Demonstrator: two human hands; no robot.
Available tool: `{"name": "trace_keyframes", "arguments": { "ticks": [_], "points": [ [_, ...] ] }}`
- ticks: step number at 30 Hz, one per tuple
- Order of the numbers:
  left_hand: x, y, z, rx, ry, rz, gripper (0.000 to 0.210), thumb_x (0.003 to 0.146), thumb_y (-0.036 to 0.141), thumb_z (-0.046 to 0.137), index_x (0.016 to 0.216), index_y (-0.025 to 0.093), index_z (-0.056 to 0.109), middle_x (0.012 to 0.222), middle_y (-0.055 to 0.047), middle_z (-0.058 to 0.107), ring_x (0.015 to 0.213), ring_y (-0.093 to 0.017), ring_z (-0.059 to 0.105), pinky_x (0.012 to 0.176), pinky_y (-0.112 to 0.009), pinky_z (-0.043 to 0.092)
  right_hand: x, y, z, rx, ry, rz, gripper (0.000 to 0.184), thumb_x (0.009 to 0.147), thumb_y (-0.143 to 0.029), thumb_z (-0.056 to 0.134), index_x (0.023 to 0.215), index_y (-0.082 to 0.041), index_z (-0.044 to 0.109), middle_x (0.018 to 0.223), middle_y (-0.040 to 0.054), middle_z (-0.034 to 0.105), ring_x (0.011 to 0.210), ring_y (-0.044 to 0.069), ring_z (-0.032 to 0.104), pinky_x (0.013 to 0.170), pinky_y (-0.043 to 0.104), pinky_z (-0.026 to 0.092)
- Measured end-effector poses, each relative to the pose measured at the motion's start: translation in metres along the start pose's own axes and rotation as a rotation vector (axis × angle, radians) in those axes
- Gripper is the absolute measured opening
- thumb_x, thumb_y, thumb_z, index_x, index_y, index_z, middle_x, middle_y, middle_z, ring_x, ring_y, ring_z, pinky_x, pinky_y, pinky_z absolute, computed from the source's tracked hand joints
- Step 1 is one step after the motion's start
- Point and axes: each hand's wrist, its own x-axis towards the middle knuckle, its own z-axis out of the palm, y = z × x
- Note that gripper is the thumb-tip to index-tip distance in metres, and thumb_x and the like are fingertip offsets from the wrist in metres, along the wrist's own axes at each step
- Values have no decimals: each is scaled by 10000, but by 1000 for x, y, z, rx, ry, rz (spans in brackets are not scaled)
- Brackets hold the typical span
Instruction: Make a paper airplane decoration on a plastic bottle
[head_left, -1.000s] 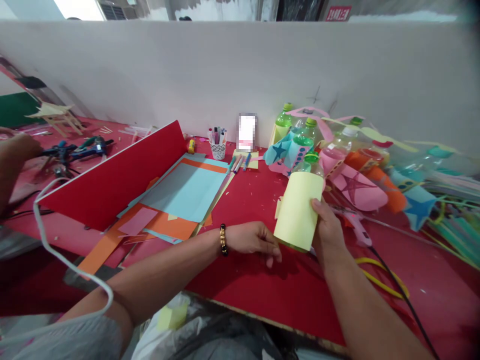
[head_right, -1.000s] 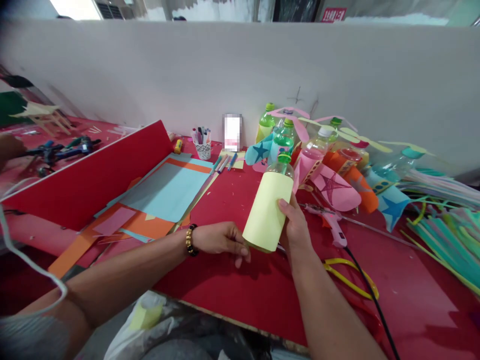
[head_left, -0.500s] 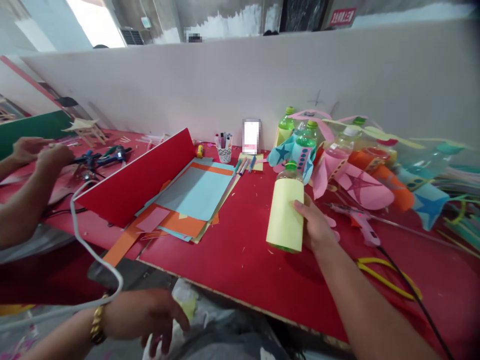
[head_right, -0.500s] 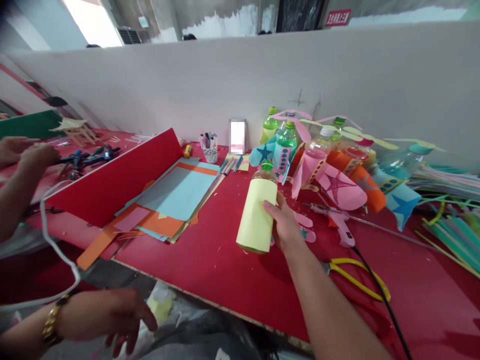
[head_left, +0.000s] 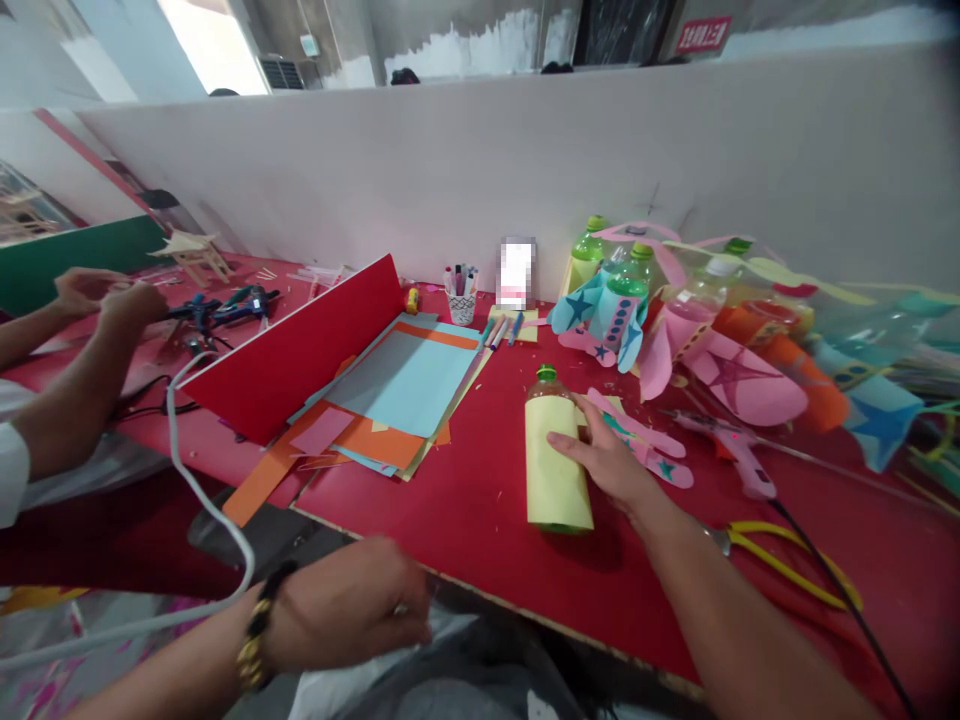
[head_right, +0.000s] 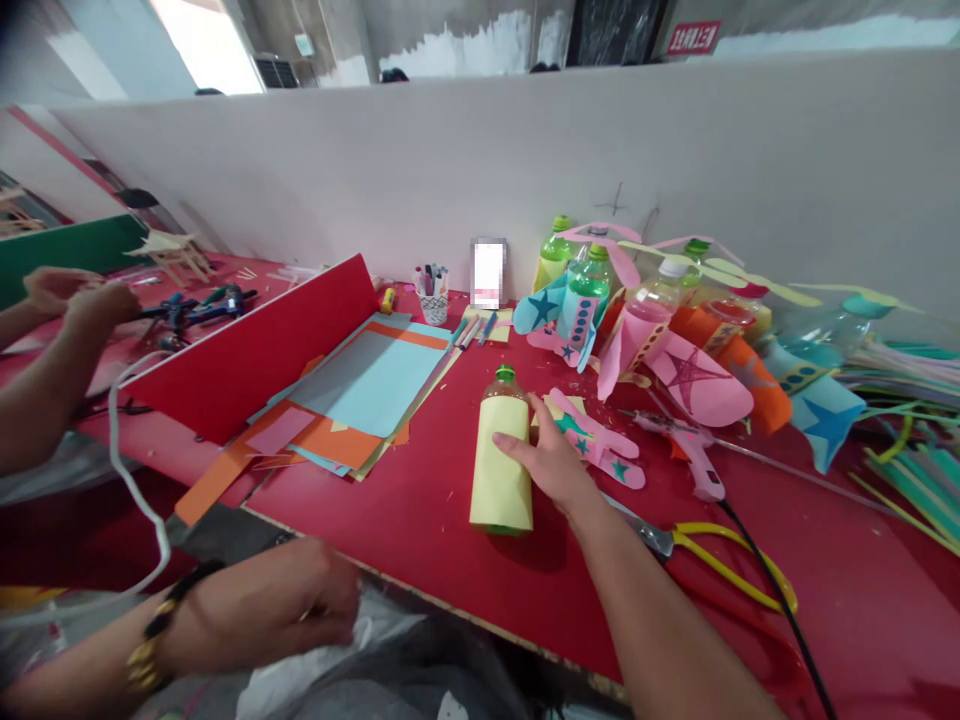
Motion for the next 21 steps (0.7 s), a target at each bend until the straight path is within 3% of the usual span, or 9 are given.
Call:
{"name": "trace_keyframes", "arguments": {
  "ticks": [2, 4, 6, 8, 10, 12, 15, 21],
  "points": [
    [34, 3, -20, -61, 138, 37, 376, 928, 362, 482, 661, 165, 658, 620, -14, 605, 551, -96, 482, 552, -205, 331, -1, 1, -1, -135, -6, 41, 782, 716, -503, 734, 1403, -304, 417, 1020, 46, 701, 896, 262, 673, 819, 470, 520],
    [70, 0, -31, -177, 417, 1, 358, 947, 381, 446, 767, 167, 671, 727, -28, 641, 660, -123, 543, 636, -216, 391, -2, -1, -3, -280, 2, 68, 764, 721, -544, 717, 1394, -300, 449, 991, 60, 696, 893, 278, 666, 857, 506, 492],
    [102, -1, -30, -418, 657, -33, 313, 942, 412, 458, 1002, 187, 668, 976, -56, 680, 898, -174, 600, 832, -264, 444, -2, -5, -4, -400, 50, 28, 722, 721, -578, 702, 1354, -289, 512, 942, 76, 691, 887, 302, 659, 887, 545, 462],
    [127, 3, -19, -769, 862, -55, 380, 932, 418, 479, 1234, 206, 568, 1301, -77, 577, 1206, -210, 514, 1047, -320, 374, -2, -7, -3, -430, 97, -30, 664, 744, -606, 665, 1315, -285, 557, 951, 92, 692, 915, 321, 654, 917, 569, 443],
    [144, 12, -4, -1086, 856, -71, 525, 933, 446, 481, 1412, 246, 398, 1528, -50, 351, 1410, -213, 314, 1163, -354, 253, -2, -8, 0, -373, 119, -53, 621, 784, -632, 603, 1298, -286, 574, 1090, 108, 685, 1059, 336, 624, 992, 576, 410],
    [155, 23, 9, -1221, 837, -76, 616, 936, 494, 459, 1478, 256, 289, 1590, -18, 206, 1471, -199, 171, 1210, -363, 153, -3, -7, 6, -283, 111, -17, 620, 818, -654, 541, 1318, -290, 561, 1306, 93, 605, 1268, 318, 508, 1105, 549, 329],
    [165, 35, 18, -1219, 870, -99, 664, 945, 553, 397, 1509, 253, 216, 1607, 16, 128, 1488, -168, 73, 1226, -334, 61, -7, -5, 18, -175, 85, 99, 667, 843, -683, 472, 1384, -293, 502, 1473, 42, 458, 1404, 268, 347, 1187, 495, 228],
    [171, 37, 14, -1150, 936, -116, 658, 943, 595, 353, 1504, 272, 235, 1608, 12, 130, 1488, -200, 65, 1225, -357, 58, -14, -2, 32, -78, 93, 155, 734, 848, -724, 406, 1470, -336, 363, 1543, -10, 335, 1435, 246, 279, 1189, 488, 233]
  ]
}}
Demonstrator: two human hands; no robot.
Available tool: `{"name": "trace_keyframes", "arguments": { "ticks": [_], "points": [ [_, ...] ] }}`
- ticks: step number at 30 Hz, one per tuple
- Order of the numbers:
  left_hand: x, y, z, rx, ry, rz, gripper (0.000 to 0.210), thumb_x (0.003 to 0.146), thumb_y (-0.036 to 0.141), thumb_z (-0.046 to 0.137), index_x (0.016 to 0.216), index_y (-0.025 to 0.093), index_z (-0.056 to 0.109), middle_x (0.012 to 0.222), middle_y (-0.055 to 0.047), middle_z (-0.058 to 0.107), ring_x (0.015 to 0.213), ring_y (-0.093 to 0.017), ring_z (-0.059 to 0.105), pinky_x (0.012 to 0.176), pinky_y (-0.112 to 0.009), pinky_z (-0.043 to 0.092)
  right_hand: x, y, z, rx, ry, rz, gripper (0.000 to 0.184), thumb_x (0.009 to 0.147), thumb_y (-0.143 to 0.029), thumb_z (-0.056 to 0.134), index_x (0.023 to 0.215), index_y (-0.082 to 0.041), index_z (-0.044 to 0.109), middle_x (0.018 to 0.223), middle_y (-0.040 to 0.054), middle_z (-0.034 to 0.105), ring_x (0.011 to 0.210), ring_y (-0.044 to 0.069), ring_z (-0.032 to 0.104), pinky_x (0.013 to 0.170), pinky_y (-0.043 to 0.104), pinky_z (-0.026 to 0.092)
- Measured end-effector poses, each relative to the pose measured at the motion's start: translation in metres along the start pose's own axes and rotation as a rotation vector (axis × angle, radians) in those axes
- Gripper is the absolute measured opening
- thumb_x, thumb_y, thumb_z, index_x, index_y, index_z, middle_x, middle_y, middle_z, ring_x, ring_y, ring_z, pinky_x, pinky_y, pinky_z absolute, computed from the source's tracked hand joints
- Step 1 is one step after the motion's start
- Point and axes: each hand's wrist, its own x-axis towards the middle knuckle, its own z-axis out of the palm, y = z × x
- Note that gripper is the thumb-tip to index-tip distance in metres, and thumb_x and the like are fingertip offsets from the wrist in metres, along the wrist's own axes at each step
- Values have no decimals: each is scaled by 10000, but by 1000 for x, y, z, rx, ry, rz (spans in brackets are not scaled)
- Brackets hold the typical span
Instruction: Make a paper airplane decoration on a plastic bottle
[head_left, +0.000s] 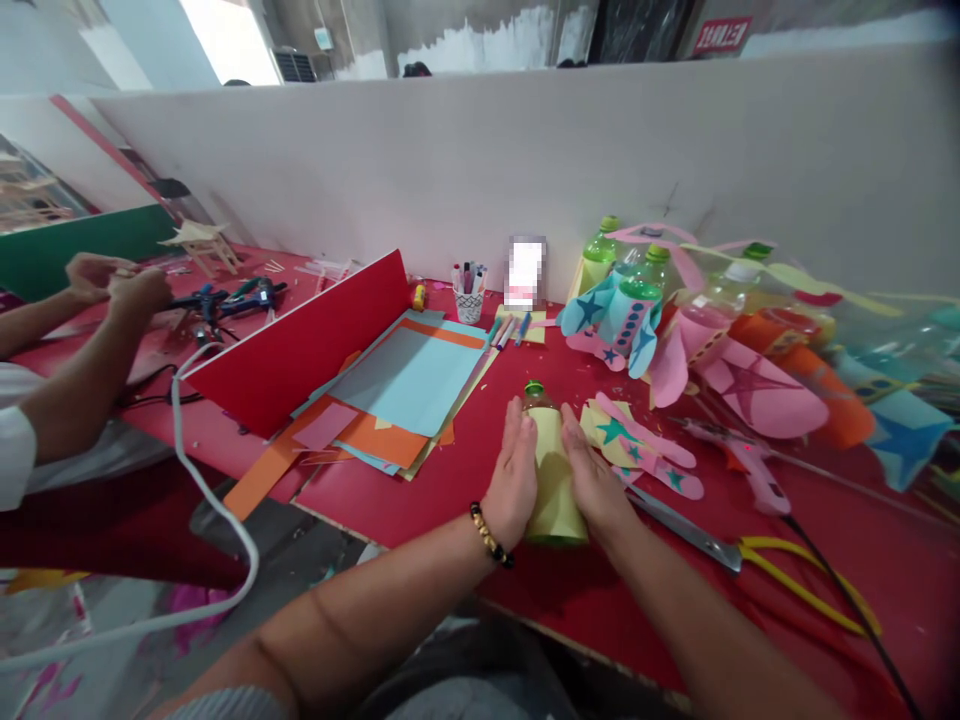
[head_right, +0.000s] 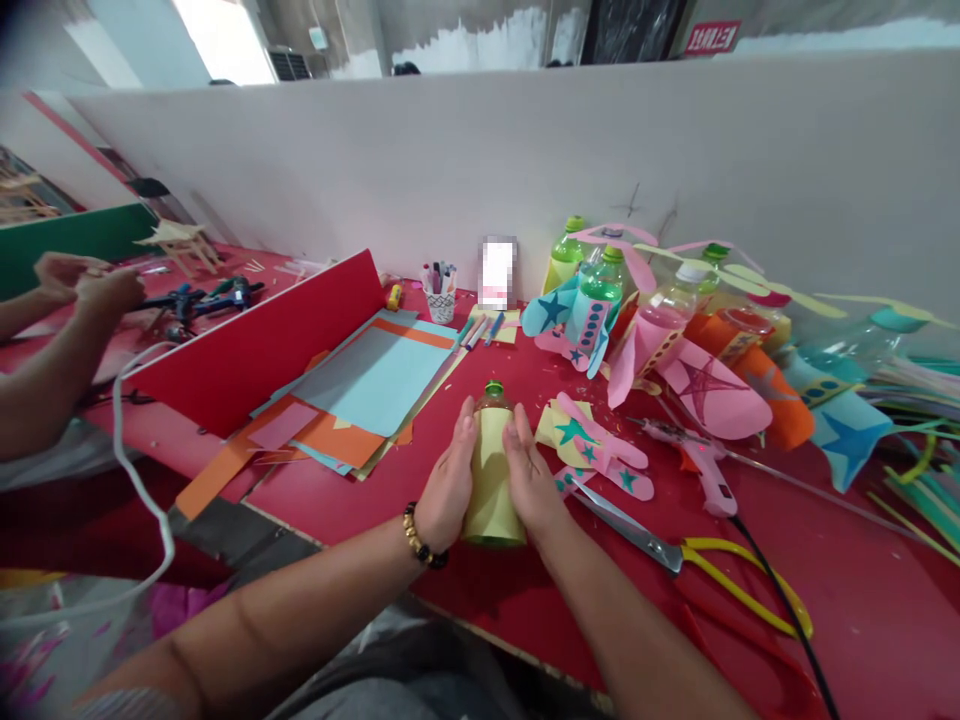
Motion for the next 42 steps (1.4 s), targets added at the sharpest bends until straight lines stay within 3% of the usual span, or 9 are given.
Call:
{"name": "trace_keyframes", "arguments": {
  "ticks": [6, 10, 12, 16, 20, 23, 29, 36, 42],
  "points": [
    [17, 16, -22, 106, 40, 92, 616, 962, 547, 347, 1465, 192, 338, 1585, -50, 224, 1477, -190, 150, 1220, -339, 115, 6, -1, -10, 30, 24, -135, 678, 868, -694, 413, 1423, -305, 438, 1532, 22, 371, 1430, 226, 295, 1191, 453, 227],
    [54, 38, -27, 97, 85, 252, 427, 955, 414, 443, 1323, 214, 522, 1484, -48, 431, 1411, -196, 335, 1178, -331, 250, 16, -5, -32, 163, 117, -309, 567, 890, -640, 436, 1244, -231, 603, 1316, 105, 601, 1203, 252, 572, 1004, 436, 467],
    [74, 46, -22, 133, 50, 405, 296, 928, 338, 487, 1124, 192, 654, 1277, -64, 623, 1272, -210, 504, 1120, -341, 337, 20, -10, -48, 165, 220, -395, 478, 896, -586, 475, 1107, -203, 668, 1114, 100, 687, 969, 227, 669, 785, 364, 551],
    [100, 41, -9, 231, -84, 495, 298, 902, 357, 512, 756, 166, 689, 843, -51, 713, 881, -191, 651, 886, -316, 484, 32, -14, -89, 68, 530, -486, 288, 845, -460, 605, 883, -192, 703, 765, 21, 672, 623, 127, 609, 530, 231, 473],
    [104, 13, -7, 247, -62, 459, 347, 913, 385, 493, 716, 164, 675, 815, -59, 705, 834, -185, 646, 842, -308, 486, 45, -5, -123, -47, 714, -372, 242, 763, -421, 665, 766, -179, 675, 607, -10, 607, 519, 124, 543, 478, 234, 427],
    [104, -4, -11, 277, -84, 437, 287, 921, 363, 491, 890, 169, 700, 952, -74, 703, 947, -197, 629, 907, -327, 465, 49, 0, -134, -393, 690, -269, 240, 752, -412, 651, 785, -178, 686, 628, 13, 641, 581, 166, 580, 559, 284, 451],
    [111, -18, -11, 346, -130, 410, 295, 929, 348, 492, 1123, 194, 653, 1176, -94, 617, 1123, -203, 557, 1007, -342, 418, 48, -3, -132, -930, 473, -6, 242, 798, -304, 604, 967, -169, 714, 859, 76, 741, 788, 215, 669, 717, 314, 478],
    [112, -21, -10, 531, -241, 338, 423, 953, 385, 439, 1333, 224, 534, 1255, -72, 615, 1190, -237, 495, 1083, -423, 332, 48, -5, -128, -1067, 335, 54, 262, 731, -173, 618, 966, -193, 732, 848, 61, 748, 787, 226, 669, 693, 310, 453],
    [109, -15, -10, 579, -242, 285, 441, 945, 395, 439, 1340, 225, 540, 1295, -43, 602, 1192, -245, 455, 1074, -409, 344, 49, -3, -129, -1052, 348, 9, 320, 656, -124, 650, 960, -189, 726, 748, 34, 717, 692, 195, 640, 647, 284, 442]
  ]
}}
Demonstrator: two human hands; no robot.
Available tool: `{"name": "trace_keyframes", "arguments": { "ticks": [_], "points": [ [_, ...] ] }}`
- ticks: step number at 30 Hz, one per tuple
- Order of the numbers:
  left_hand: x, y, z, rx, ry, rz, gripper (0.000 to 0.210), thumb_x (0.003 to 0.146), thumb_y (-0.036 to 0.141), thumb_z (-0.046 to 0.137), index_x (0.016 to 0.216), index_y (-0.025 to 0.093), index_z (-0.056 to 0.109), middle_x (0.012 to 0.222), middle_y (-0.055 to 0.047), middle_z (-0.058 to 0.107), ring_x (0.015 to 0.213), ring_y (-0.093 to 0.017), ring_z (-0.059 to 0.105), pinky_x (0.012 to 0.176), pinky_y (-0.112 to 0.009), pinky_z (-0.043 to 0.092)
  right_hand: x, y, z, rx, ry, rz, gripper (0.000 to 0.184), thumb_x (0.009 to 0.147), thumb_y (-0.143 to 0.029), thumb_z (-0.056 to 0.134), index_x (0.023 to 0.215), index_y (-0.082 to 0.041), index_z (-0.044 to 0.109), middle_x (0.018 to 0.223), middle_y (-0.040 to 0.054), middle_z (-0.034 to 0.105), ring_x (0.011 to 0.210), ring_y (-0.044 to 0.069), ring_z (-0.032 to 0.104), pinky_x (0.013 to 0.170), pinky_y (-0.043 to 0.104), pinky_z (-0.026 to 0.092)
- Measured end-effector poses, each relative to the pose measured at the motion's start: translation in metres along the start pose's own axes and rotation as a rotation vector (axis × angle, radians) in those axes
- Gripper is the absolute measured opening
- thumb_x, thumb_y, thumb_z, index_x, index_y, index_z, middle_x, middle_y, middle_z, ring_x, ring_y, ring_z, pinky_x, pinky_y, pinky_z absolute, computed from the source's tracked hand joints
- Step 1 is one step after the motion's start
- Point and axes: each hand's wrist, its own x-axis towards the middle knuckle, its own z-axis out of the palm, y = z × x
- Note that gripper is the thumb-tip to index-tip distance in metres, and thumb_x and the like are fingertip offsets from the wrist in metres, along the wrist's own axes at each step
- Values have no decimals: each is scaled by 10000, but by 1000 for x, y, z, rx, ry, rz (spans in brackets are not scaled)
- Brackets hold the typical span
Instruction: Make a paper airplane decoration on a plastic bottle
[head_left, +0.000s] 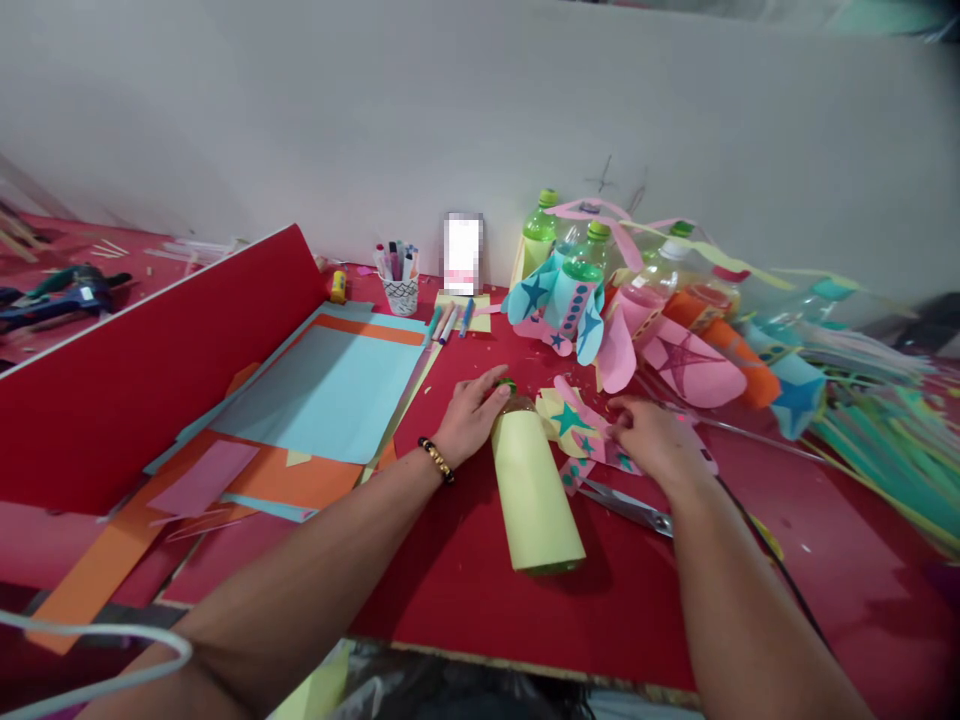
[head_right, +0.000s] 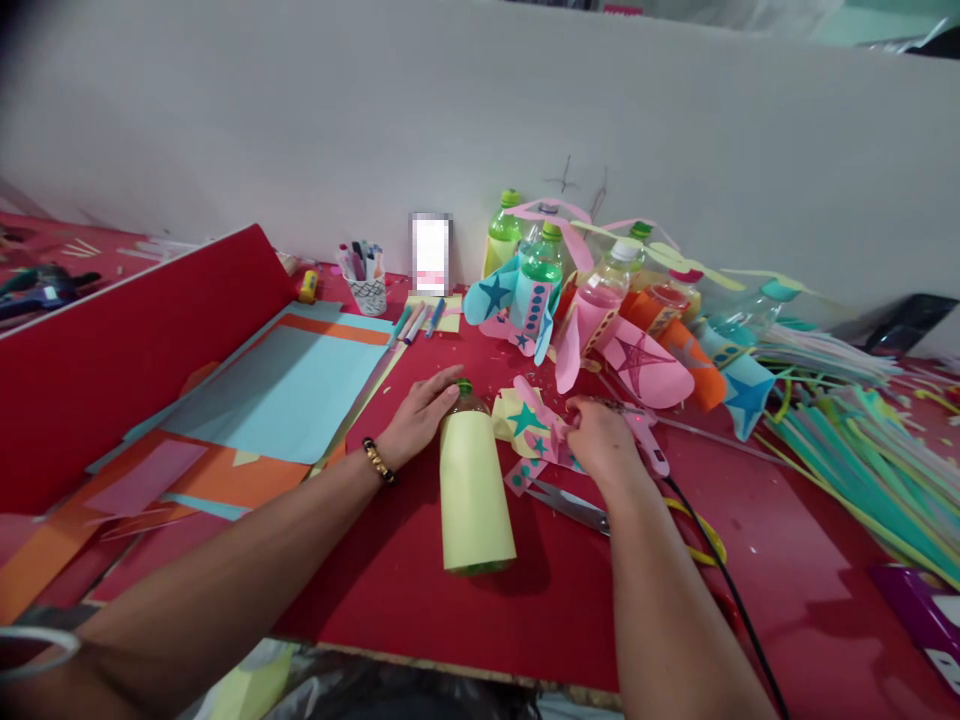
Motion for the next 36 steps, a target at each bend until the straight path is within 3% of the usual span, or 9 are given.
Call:
{"name": "trace_keyframes", "arguments": {
  "ticks": [4, 9, 12, 14, 18, 23, 29, 36],
  "points": [
    [1, -1, 0, -44, -1, -12, 384, 933, 386, 462, 1257, 242, 610, 1227, -37, 642, 1181, -241, 477, 1073, -400, 347, 4, 4, 4, 69, 101, -3, 302, 675, -113, 609, 950, -182, 711, 721, 16, 693, 651, 172, 625, 633, 270, 452],
    [4, -7, 0, -206, -9, -29, 316, 886, 321, 528, 1163, 235, 654, 1157, -45, 667, 1105, -219, 562, 1019, -361, 417, 7, 8, 5, 96, 329, -20, 289, 751, -176, 542, 1003, -154, 682, 916, 96, 692, 842, 241, 621, 763, 348, 458],
    [5, -10, 0, -279, -11, -29, 284, 851, 284, 547, 1104, 225, 662, 1098, -41, 678, 1047, -213, 595, 965, -347, 460, 2, 1, 6, 66, 432, -116, 211, 776, -261, 579, 909, -137, 686, 886, 122, 675, 844, 265, 587, 779, 380, 450],
    [5, -10, 0, -308, -9, -26, 282, 833, 266, 548, 1088, 213, 655, 1081, -44, 675, 1022, -212, 603, 939, -348, 474, -5, -9, 8, 70, 447, -261, 229, 826, -347, 580, 865, -147, 683, 871, 118, 672, 861, 262, 567, 801, 378, 445],
    [4, -9, 0, -339, 7, -27, 264, 810, 244, 552, 1051, 202, 652, 1060, -50, 665, 980, -205, 604, 902, -340, 481, -18, -29, 17, 47, 267, -515, 329, 842, -445, 611, 987, -158, 685, 976, 103, 696, 946, 259, 544, 869, 362, 427],
    [3, -3, -1, -341, 17, -34, 193, 798, 234, 553, 965, 195, 640, 955, -35, 641, 902, -179, 582, 842, -304, 477, -22, -34, 28, -150, 36, -495, 422, 799, -449, 664, 1103, -156, 660, 1096, 121, 690, 1074, 299, 526, 944, 403, 391],
    [1, 5, -4, -403, 3, -68, 93, 777, 228, 556, 858, 183, 564, 798, 12, 554, 750, -132, 514, 707, -248, 435, -24, -38, 22, -204, -46, -441, 326, 818, -334, 627, 1074, -135, 661, 1071, 144, 691, 1038, 286, 581, 897, 370, 415],
    [0, 6, -6, -415, 18, -104, 130, 721, 180, 554, 850, 177, 560, 783, 20, 534, 712, -116, 484, 658, -231, 409, -24, -40, 19, -183, -21, -444, 282, 741, -71, 516, 926, -173, 703, 926, 83, 732, 880, 234, 643, 829, 333, 446]
  ]
}}
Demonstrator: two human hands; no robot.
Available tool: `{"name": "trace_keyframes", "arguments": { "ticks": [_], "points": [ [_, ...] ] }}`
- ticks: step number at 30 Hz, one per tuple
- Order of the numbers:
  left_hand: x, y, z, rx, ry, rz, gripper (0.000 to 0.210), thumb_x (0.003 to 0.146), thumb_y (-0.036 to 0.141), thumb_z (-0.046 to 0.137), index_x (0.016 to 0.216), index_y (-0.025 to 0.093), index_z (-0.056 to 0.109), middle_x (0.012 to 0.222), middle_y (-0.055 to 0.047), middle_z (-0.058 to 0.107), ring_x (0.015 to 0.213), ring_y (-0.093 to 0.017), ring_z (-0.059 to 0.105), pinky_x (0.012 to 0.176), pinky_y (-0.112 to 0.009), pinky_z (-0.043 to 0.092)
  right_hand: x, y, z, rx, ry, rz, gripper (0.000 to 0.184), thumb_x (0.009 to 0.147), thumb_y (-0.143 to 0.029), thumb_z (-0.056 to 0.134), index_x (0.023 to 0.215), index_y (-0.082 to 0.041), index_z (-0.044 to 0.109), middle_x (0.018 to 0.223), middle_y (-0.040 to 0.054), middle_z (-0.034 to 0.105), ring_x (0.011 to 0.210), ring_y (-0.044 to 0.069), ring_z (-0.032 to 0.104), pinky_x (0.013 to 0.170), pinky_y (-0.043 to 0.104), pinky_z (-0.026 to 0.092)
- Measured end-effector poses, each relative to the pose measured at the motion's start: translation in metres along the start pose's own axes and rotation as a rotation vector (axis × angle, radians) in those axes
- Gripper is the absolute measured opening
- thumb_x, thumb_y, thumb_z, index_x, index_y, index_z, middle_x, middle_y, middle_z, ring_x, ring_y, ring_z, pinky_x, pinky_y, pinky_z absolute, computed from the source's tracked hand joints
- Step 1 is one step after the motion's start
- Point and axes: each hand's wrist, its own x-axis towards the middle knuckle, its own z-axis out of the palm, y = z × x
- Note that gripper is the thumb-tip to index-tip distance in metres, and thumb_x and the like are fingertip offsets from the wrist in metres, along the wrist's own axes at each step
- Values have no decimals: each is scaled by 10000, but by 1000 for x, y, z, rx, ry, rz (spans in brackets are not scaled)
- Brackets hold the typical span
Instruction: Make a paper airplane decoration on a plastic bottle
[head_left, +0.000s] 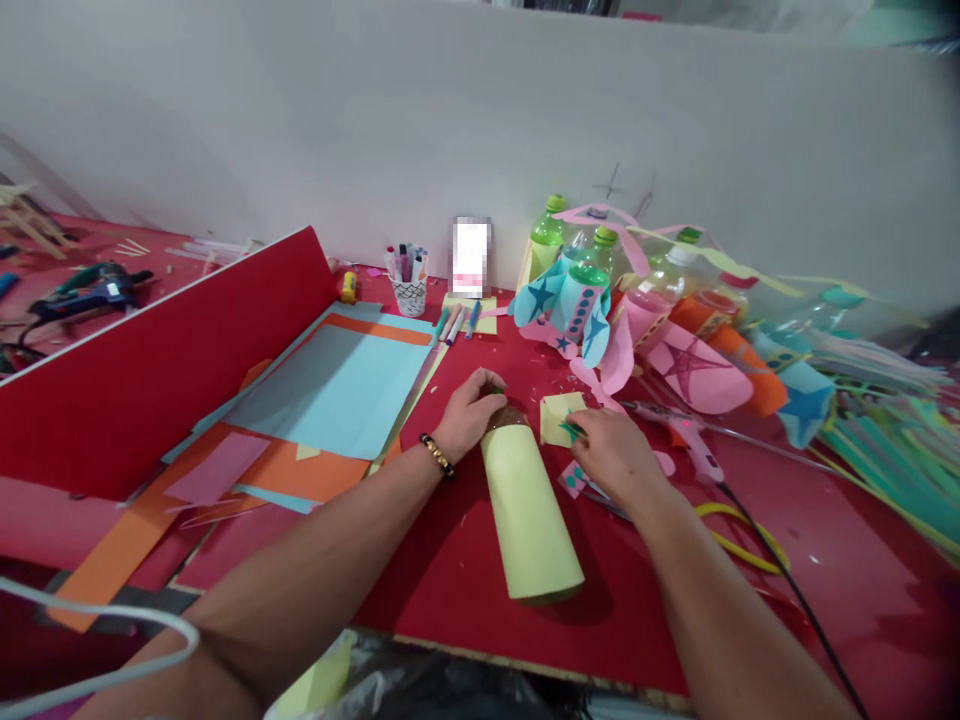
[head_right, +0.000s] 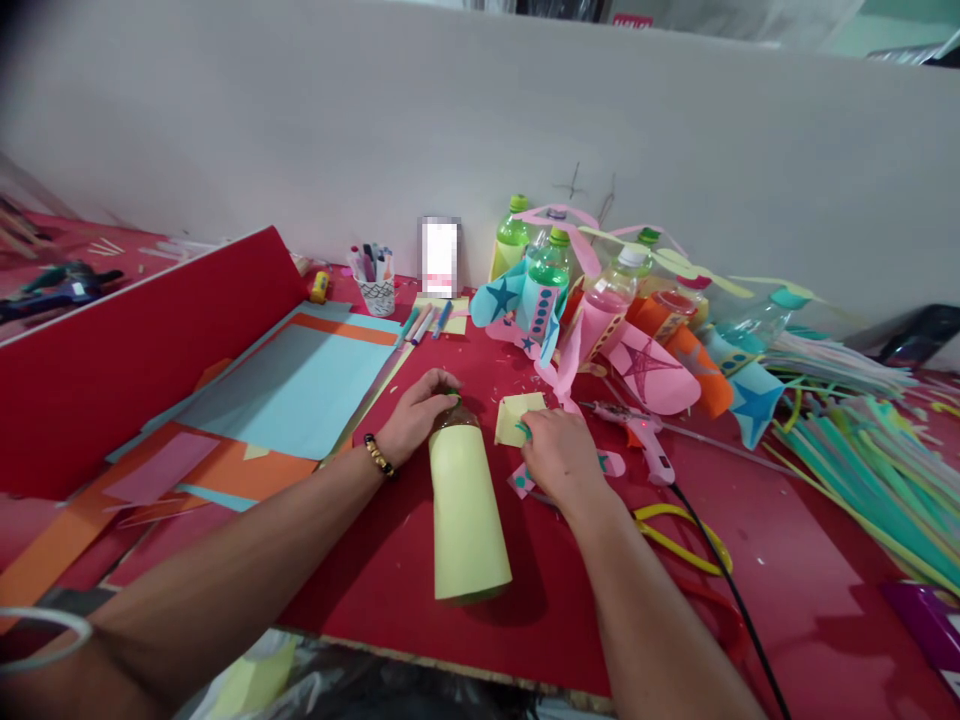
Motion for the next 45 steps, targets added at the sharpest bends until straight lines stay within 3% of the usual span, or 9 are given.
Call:
{"name": "trace_keyframes", "arguments": {
  "ticks": [3, 8, 11, 15, 19, 27, 33, 40, 45],
  "points": [
    [0, 2, 0, -27, 10, -13, 161, 692, 167, 554, 851, 175, 578, 788, 16, 548, 704, -115, 496, 646, -231, 414, 0, 3, -1, 29, 100, 13, 276, 782, -65, 468, 865, -181, 704, 921, 69, 731, 907, 223, 629, 859, 332, 453],
    [-1, 2, 2, -127, -34, -64, 150, 708, 210, 564, 851, 175, 594, 687, 18, 555, 608, -119, 533, 584, -239, 428, -5, -1, -8, 271, 554, -69, 248, 828, -103, 496, 811, -229, 709, 1181, 51, 669, 1184, 238, 522, 1033, 414, 394],
    [-1, 1, 2, -99, -42, -13, 151, 768, 309, 596, 817, 169, 623, 707, -2, 595, 650, -137, 571, 637, -259, 469, -10, -7, -12, 394, 608, -55, 258, 819, -109, 516, 808, -263, 722, 1303, 20, 601, 1259, 249, 479, 1060, 466, 375],
    [-2, 2, -2, 143, -23, 144, 207, 836, 370, 588, 853, 185, 679, 872, -45, 676, 853, -194, 610, 803, -315, 488, -12, -14, -16, 655, 640, 31, 207, 818, -145, 541, 803, -255, 717, 1404, 17, 509, 1281, 255, 481, 1025, 448, 434],
    [-5, 6, -5, 301, -35, 270, 221, 859, 347, 581, 989, 213, 700, 1009, -63, 696, 1027, -242, 568, 916, -360, 449, -12, -19, -21, 907, 706, 22, 139, 810, -168, 589, 751, -239, 694, 1369, 31, 539, 1244, 262, 531, 961, 425, 493],
    [-5, 8, -6, 264, -105, 230, 215, 817, 245, 548, 917, 210, 735, 993, -46, 711, 975, -223, 622, 894, -327, 481, -10, -12, -18, 941, 666, 47, 172, 773, -145, 541, 715, -235, 676, 1309, 30, 601, 1180, 254, 583, 883, 388, 524],
    [-5, 20, -16, 455, -192, 253, 256, 691, 130, 513, 754, 193, 753, 819, -46, 670, 784, -198, 622, 745, -304, 495, -8, -2, -15, 1053, 589, 40, 160, 737, -137, 570, 653, -230, 669, 1274, 35, 630, 1160, 262, 592, 858, 383, 527],
    [-16, 39, -21, 365, -426, 272, 535, 593, 17, 424, 989, 195, 737, 907, -35, 725, 809, -178, 667, 763, -279, 528, -11, -5, -18, 1104, 471, 28, 181, 762, -150, 602, 615, -234, 666, 1194, 30, 670, 1135, 245, 599, 894, 383, 505],
    [-20, 38, -16, 325, -491, 198, 459, 690, 50, 432, 1027, 177, 716, 890, -32, 736, 799, -172, 669, 752, -263, 516, -10, -8, -17, 1119, 466, -25, 212, 753, -103, 575, 614, -225, 679, 1256, 27, 641, 1159, 247, 588, 856, 366, 510]
  ]
}}
